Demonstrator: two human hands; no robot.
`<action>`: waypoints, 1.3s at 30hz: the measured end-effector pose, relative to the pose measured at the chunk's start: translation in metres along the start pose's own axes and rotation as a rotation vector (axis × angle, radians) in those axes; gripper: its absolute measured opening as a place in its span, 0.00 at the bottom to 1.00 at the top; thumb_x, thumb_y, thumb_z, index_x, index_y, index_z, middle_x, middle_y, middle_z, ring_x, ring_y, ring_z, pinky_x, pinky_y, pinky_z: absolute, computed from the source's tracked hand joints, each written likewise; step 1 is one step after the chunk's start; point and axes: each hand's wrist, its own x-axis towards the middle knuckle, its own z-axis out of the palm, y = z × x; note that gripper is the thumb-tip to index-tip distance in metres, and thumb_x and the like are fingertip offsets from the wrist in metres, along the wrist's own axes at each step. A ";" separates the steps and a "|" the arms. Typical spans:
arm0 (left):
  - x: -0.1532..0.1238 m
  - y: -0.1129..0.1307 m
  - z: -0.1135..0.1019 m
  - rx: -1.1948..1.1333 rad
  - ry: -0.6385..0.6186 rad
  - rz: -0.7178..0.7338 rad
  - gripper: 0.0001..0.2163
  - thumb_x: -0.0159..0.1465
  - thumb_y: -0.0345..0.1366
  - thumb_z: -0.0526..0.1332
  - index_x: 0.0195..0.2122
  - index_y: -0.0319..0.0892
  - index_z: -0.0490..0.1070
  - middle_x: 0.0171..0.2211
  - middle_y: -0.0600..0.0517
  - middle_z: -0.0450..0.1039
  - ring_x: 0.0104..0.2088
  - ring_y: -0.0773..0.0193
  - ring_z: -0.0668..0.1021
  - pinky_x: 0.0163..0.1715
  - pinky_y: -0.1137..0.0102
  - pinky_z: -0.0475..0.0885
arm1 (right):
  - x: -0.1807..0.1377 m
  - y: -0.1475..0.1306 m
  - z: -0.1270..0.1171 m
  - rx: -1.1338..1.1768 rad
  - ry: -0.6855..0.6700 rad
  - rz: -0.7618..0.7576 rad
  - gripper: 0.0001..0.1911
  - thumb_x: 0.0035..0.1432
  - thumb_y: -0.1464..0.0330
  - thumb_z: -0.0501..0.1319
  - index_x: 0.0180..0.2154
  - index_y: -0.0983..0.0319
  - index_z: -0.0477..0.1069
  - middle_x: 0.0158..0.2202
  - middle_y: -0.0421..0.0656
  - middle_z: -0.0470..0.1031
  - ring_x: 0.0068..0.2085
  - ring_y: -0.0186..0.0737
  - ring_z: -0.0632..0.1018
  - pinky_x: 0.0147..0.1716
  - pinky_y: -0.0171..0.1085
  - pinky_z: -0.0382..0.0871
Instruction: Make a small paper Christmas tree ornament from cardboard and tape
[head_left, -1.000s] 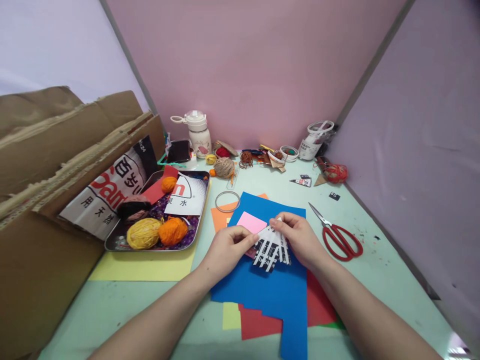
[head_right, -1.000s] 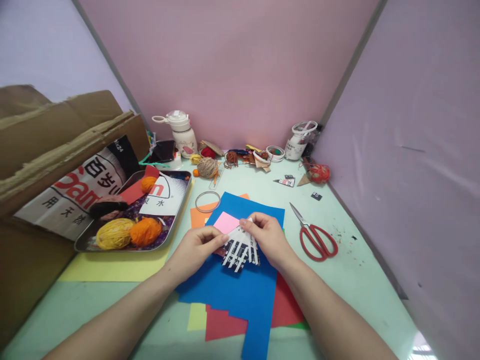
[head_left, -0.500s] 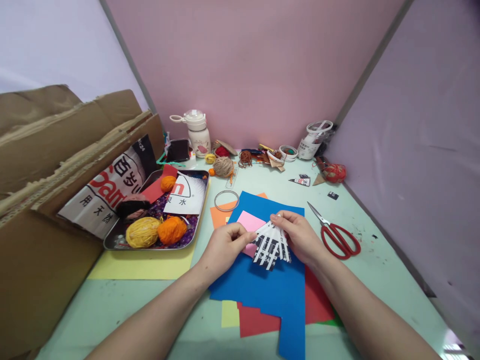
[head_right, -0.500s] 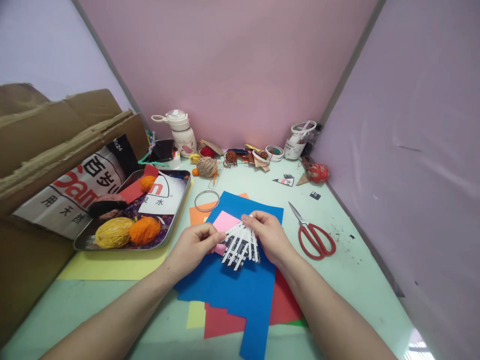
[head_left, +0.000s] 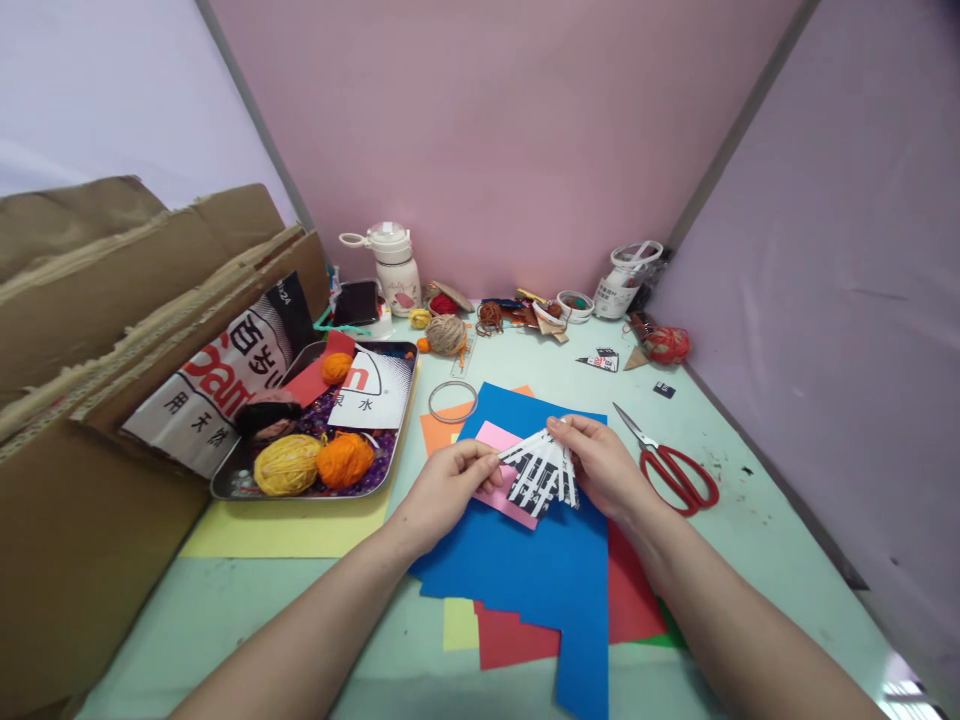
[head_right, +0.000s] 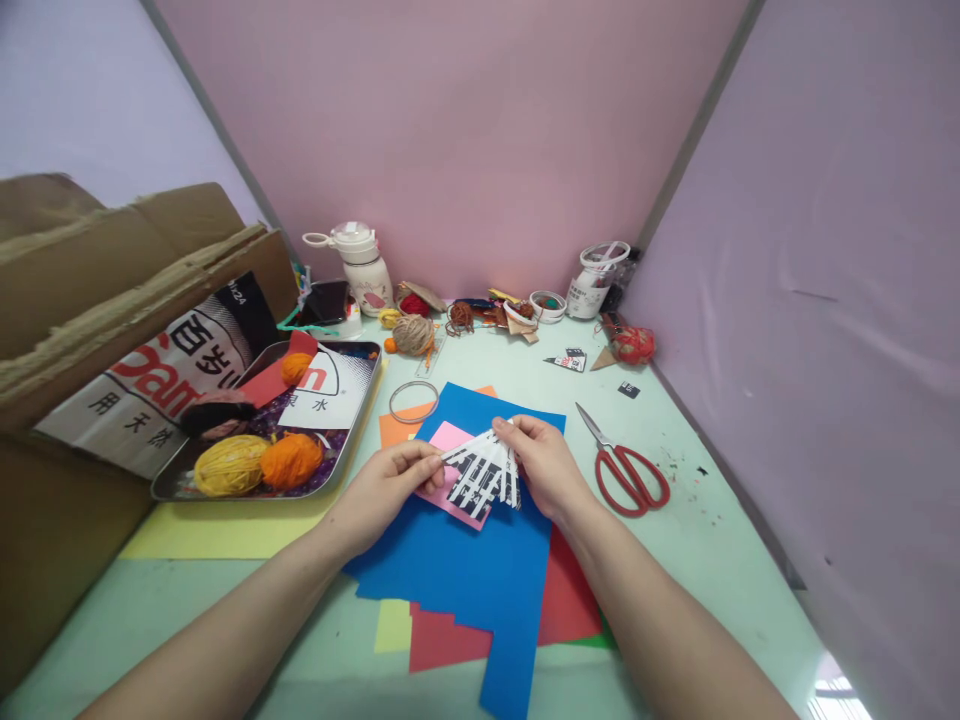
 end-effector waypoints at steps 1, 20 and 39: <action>0.000 0.001 0.001 -0.027 0.022 -0.015 0.12 0.59 0.44 0.59 0.31 0.39 0.72 0.26 0.52 0.73 0.29 0.66 0.73 0.33 0.72 0.68 | 0.001 0.001 -0.001 0.018 0.018 -0.008 0.18 0.44 0.57 0.68 0.23 0.62 0.65 0.18 0.35 0.65 0.20 0.29 0.65 0.20 0.32 0.57; -0.004 -0.004 0.008 -0.185 0.009 -0.167 0.11 0.55 0.41 0.64 0.32 0.37 0.74 0.28 0.49 0.76 0.28 0.66 0.76 0.27 0.73 0.70 | -0.012 -0.006 0.010 -0.343 -0.101 -0.109 0.16 0.48 0.59 0.64 0.37 0.61 0.73 0.34 0.42 0.75 0.34 0.37 0.74 0.33 0.35 0.67; -0.007 -0.001 0.009 0.098 -0.069 -0.124 0.08 0.56 0.37 0.60 0.32 0.38 0.74 0.31 0.48 0.78 0.31 0.62 0.77 0.31 0.71 0.70 | -0.015 0.001 0.009 -0.696 -0.118 -0.337 0.16 0.62 0.60 0.51 0.32 0.61 0.72 0.28 0.39 0.71 0.29 0.34 0.70 0.29 0.34 0.62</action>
